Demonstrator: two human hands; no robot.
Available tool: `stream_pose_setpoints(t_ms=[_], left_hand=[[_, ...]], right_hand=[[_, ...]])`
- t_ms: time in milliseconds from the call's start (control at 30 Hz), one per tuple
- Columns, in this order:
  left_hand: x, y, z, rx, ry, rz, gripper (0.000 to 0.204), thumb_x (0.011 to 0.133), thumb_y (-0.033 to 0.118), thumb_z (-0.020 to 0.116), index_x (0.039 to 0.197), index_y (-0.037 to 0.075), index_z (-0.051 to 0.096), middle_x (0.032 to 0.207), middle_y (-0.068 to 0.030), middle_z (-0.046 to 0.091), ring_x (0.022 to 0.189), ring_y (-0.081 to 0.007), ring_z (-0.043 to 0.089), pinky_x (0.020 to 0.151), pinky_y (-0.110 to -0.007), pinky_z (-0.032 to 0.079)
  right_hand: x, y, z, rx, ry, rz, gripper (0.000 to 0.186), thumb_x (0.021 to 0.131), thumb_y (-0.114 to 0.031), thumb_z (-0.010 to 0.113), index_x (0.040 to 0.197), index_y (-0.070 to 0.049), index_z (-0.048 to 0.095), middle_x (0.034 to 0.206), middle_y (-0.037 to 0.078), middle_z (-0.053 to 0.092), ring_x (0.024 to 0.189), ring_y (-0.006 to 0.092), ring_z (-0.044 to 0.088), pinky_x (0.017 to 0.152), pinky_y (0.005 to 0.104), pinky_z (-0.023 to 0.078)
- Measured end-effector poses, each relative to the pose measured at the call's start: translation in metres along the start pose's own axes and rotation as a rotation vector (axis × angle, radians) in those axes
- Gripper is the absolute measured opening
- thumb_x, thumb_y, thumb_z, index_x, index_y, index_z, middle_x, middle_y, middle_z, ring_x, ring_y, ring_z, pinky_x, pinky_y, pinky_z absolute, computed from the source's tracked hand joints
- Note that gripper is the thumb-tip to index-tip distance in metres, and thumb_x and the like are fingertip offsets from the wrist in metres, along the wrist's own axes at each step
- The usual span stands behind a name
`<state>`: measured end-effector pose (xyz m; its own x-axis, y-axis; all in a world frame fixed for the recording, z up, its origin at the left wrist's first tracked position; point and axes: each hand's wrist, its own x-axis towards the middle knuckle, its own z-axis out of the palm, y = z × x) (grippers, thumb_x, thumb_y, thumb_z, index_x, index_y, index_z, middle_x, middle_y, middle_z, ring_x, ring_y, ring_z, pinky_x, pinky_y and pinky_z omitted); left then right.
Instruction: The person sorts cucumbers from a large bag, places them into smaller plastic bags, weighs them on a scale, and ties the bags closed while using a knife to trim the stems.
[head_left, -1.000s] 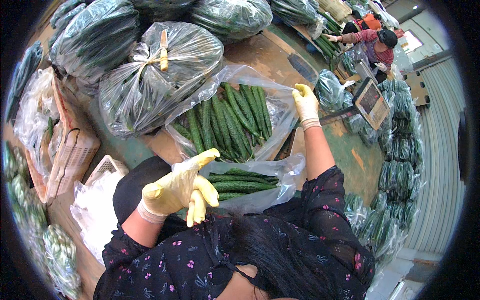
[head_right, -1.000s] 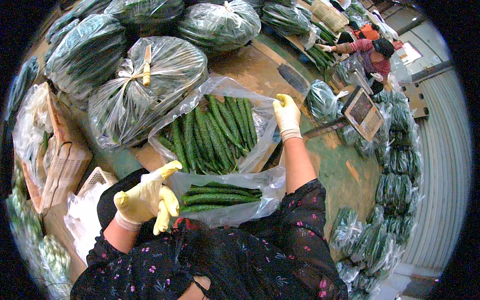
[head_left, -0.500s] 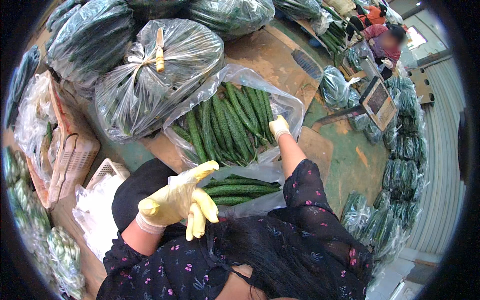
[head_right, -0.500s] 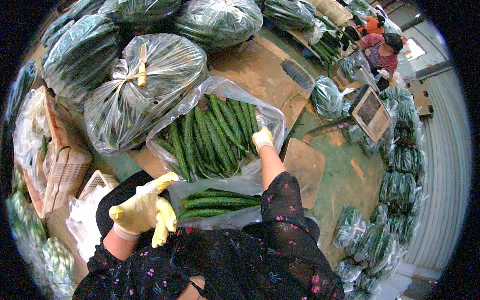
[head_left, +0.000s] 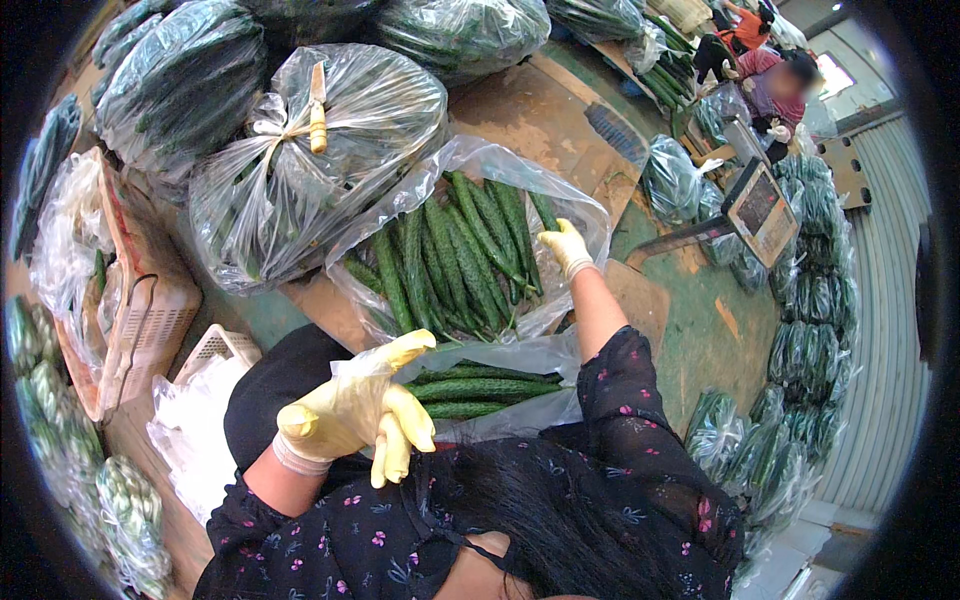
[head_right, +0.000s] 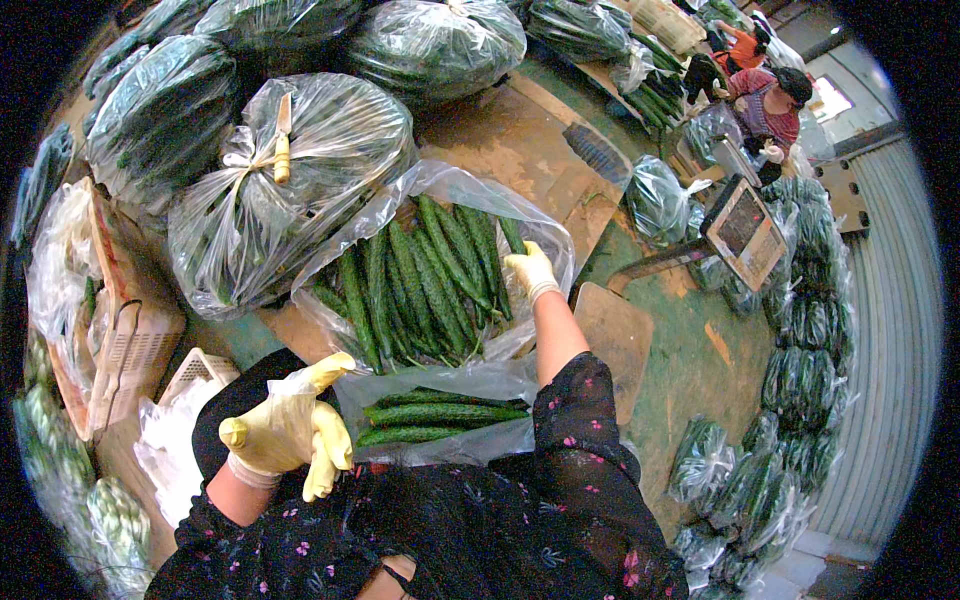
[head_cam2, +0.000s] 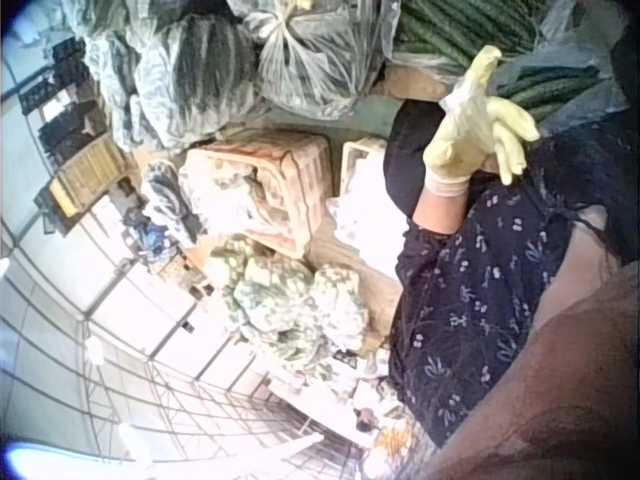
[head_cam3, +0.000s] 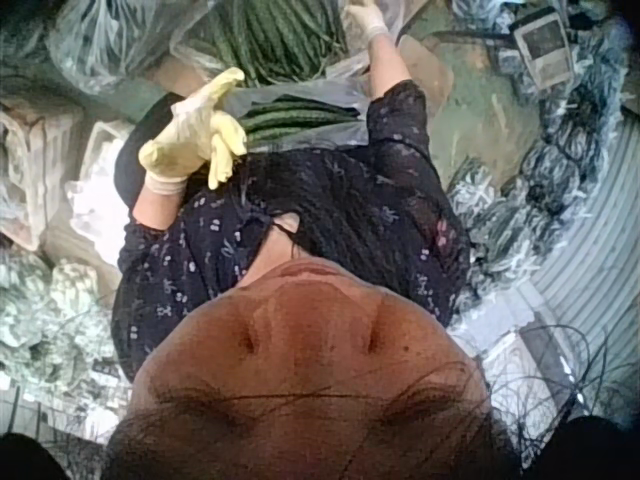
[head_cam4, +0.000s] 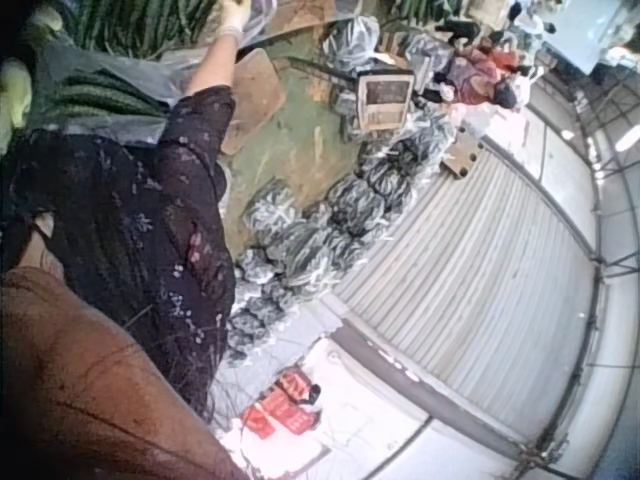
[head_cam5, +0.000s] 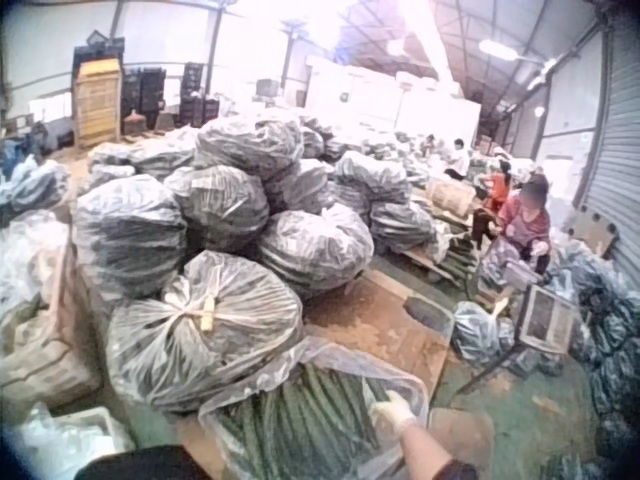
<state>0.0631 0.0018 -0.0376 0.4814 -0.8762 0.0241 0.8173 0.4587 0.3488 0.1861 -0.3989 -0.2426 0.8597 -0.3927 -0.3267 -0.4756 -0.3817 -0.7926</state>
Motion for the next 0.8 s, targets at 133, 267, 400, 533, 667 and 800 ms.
stream_pose_setpoints(t_ms=[133,267,400,533,667,800], left_hand=[[0.006,0.003,-0.001,-0.012,-0.032,-0.024,0.129,0.052,0.053,0.079,0.142,0.004,0.001,0.103,-0.0340,0.055,0.073,-0.0347,0.065,0.054,-0.037,0.058],[0.000,0.000,0.001,-0.013,-0.010,-0.010,0.128,0.052,0.053,0.079,0.142,0.005,0.002,0.103,-0.0331,0.056,0.072,-0.0349,0.065,0.054,-0.037,0.058],[0.004,0.000,-0.001,-0.021,-0.034,0.010,0.120,0.058,0.049,0.077,0.142,0.006,0.003,0.100,-0.0347,0.057,0.066,-0.0388,0.065,0.051,-0.040,0.056],[0.004,0.000,0.001,-0.001,-0.042,0.030,0.118,0.059,0.051,0.077,0.142,0.006,0.005,0.101,-0.0337,0.057,0.066,-0.0385,0.065,0.050,-0.040,0.056],[0.003,0.000,0.001,0.005,-0.053,0.034,0.116,0.061,0.049,0.076,0.142,0.006,0.005,0.101,-0.0324,0.057,0.066,-0.0377,0.065,0.051,-0.040,0.056],[0.002,-0.002,0.004,-0.011,-0.082,0.052,0.116,0.061,0.048,0.077,0.142,0.007,0.005,0.103,-0.0319,0.057,0.067,-0.0379,0.065,0.051,-0.038,0.056]], right_hand=[[-0.009,0.053,0.026,0.010,-0.063,0.256,0.042,0.069,-0.014,0.067,0.108,-0.005,0.056,0.089,0.013,0.063,0.075,0.0260,0.058,0.066,0.0400,0.047],[-0.048,0.004,0.025,0.407,-0.174,0.447,0.032,0.072,-0.018,0.069,0.100,-0.007,0.058,0.083,0.010,0.062,0.069,0.0223,0.058,0.057,0.0400,0.047],[-0.040,0.013,0.012,0.811,-0.445,0.468,0.013,0.081,-0.018,0.065,0.089,-0.009,0.060,0.073,0.001,0.060,0.061,0.0125,0.057,0.046,0.0251,0.044],[-0.057,-0.018,-0.004,0.895,-0.570,0.459,0.023,0.085,-0.017,0.061,0.101,-0.001,0.062,0.083,0.004,0.064,0.065,0.0118,0.058,0.049,0.0213,0.045],[-0.102,-0.037,-0.027,0.847,-0.640,0.328,0.028,0.085,-0.016,0.059,0.108,0.001,0.056,0.093,0.009,0.065,0.066,0.0131,0.058,0.048,0.0226,0.046],[-0.162,-0.061,-0.055,0.793,-0.690,0.277,0.037,0.082,-0.017,0.064,0.112,0.001,0.053,0.092,0.009,0.064,0.064,0.0126,0.058,0.045,0.0212,0.046]])
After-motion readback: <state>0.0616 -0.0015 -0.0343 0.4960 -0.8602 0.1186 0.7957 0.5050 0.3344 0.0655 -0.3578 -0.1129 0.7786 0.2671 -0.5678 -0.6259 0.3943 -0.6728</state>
